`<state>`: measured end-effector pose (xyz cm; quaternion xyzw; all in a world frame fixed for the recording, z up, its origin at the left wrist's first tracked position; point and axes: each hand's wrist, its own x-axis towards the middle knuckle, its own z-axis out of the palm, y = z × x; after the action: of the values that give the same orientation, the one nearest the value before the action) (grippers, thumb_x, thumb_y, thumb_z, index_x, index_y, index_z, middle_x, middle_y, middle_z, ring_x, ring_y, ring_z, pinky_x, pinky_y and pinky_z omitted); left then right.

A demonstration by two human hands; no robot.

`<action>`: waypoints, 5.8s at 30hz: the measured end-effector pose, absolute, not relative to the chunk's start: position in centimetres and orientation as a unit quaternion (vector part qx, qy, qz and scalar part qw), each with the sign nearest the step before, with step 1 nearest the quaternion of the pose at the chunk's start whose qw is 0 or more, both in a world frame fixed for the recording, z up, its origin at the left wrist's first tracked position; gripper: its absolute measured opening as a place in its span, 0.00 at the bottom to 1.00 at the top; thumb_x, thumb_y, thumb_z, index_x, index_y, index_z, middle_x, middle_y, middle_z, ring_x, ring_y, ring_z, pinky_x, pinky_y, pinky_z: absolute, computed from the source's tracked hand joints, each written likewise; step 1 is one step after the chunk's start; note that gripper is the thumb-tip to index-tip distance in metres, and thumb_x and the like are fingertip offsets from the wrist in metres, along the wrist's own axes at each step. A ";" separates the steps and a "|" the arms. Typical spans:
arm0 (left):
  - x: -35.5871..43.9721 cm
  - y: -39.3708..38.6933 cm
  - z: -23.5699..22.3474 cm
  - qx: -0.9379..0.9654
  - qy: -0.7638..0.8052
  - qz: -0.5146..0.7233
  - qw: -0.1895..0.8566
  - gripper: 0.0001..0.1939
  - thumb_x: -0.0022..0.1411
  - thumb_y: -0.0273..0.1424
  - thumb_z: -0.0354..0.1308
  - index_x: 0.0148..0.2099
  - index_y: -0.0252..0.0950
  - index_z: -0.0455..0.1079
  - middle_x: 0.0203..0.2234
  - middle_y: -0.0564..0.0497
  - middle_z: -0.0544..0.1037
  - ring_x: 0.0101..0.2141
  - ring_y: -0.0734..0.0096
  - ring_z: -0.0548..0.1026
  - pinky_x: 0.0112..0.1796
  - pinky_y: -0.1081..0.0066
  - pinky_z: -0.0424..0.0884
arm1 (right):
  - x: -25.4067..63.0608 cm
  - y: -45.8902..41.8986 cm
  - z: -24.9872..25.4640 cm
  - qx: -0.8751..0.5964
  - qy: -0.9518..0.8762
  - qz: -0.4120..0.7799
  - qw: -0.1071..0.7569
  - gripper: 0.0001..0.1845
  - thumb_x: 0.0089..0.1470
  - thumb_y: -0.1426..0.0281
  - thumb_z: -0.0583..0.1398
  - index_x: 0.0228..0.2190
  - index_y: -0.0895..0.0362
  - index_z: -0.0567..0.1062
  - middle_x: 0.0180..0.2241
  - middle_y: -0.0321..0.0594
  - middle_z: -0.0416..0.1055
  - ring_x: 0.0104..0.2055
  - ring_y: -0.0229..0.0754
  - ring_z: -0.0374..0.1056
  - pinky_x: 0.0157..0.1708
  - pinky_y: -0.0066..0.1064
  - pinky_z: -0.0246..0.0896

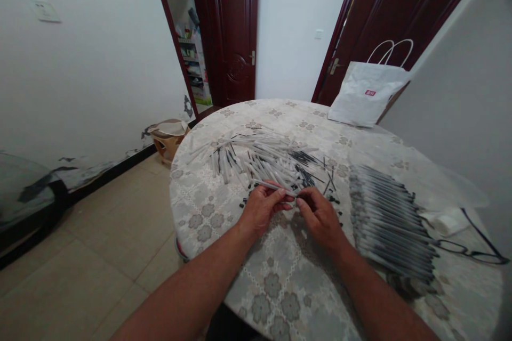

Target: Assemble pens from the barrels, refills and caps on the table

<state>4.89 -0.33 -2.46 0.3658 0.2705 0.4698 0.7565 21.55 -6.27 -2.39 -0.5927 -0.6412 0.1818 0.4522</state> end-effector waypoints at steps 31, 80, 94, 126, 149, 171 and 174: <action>5.0 -0.2 -2.7 0.375 0.275 0.462 0.755 0.17 0.54 0.34 0.73 0.40 0.33 0.71 0.34 0.47 0.82 0.35 0.64 0.82 0.34 0.68 0.80 | 21.4 -6.2 -2.4 -0.581 -0.661 0.146 0.452 0.09 0.67 0.64 0.54 0.37 0.54 0.71 0.32 0.37 0.71 0.34 0.41 0.67 0.36 0.31 0.57; 4.4 0.1 -2.0 0.677 0.380 0.434 0.456 0.12 0.64 0.41 0.63 0.40 0.37 0.76 0.33 0.47 0.81 0.35 0.63 0.79 0.41 0.65 0.75 | 22.6 -5.8 -1.6 -0.585 -0.655 0.038 0.477 0.10 0.65 0.66 0.56 0.41 0.55 0.76 0.38 0.43 0.77 0.41 0.44 0.72 0.44 0.32 0.64; 6.9 3.8 -3.6 0.939 0.263 0.218 0.032 0.14 0.64 0.30 0.61 0.52 0.38 0.76 0.55 0.39 0.75 0.63 0.48 0.65 0.63 0.47 0.62 | 25.7 -5.0 -2.0 -0.654 -0.525 -0.040 0.543 0.11 0.64 0.64 0.56 0.39 0.56 0.76 0.34 0.41 0.77 0.34 0.43 0.71 0.39 0.33 0.64; 9.2 2.3 -3.8 0.916 0.325 0.233 -0.022 0.08 0.62 0.30 0.61 0.44 0.35 0.77 0.51 0.37 0.76 0.60 0.43 0.66 0.63 0.43 0.56 | 25.3 -5.0 -2.0 -0.656 -0.539 -0.034 0.526 0.11 0.63 0.64 0.57 0.40 0.56 0.76 0.34 0.42 0.78 0.35 0.43 0.73 0.40 0.33 0.65; 9.0 2.4 -3.7 0.925 0.288 0.247 0.002 0.07 0.65 0.26 0.55 0.42 0.40 0.74 0.34 0.46 0.79 0.46 0.54 0.72 0.63 0.44 0.52 | 25.1 -5.0 -2.1 -0.651 -0.546 -0.040 0.526 0.10 0.63 0.65 0.58 0.40 0.57 0.77 0.34 0.40 0.77 0.34 0.42 0.72 0.39 0.32 0.65; 3.5 6.6 -1.0 0.377 0.241 0.570 0.689 0.14 0.58 0.36 0.69 0.42 0.34 0.75 0.28 0.52 0.78 0.32 0.72 0.78 0.45 0.65 0.76 | 23.8 -6.7 -1.5 -0.580 -0.636 0.010 0.509 0.11 0.67 0.64 0.53 0.34 0.54 0.72 0.28 0.34 0.67 0.30 0.39 0.65 0.34 0.30 0.57; 3.6 6.4 -1.0 0.380 0.229 0.564 0.697 0.14 0.59 0.36 0.68 0.43 0.34 0.74 0.29 0.51 0.79 0.33 0.71 0.79 0.45 0.65 0.76 | 23.8 -6.6 -1.7 -0.586 -0.635 0.001 0.503 0.12 0.67 0.64 0.53 0.34 0.54 0.72 0.28 0.35 0.68 0.31 0.39 0.66 0.34 0.30 0.58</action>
<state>3.60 6.41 -0.98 0.3798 0.2287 0.5636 0.6970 23.84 -6.61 -1.68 -0.5862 -0.6354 0.0013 0.5027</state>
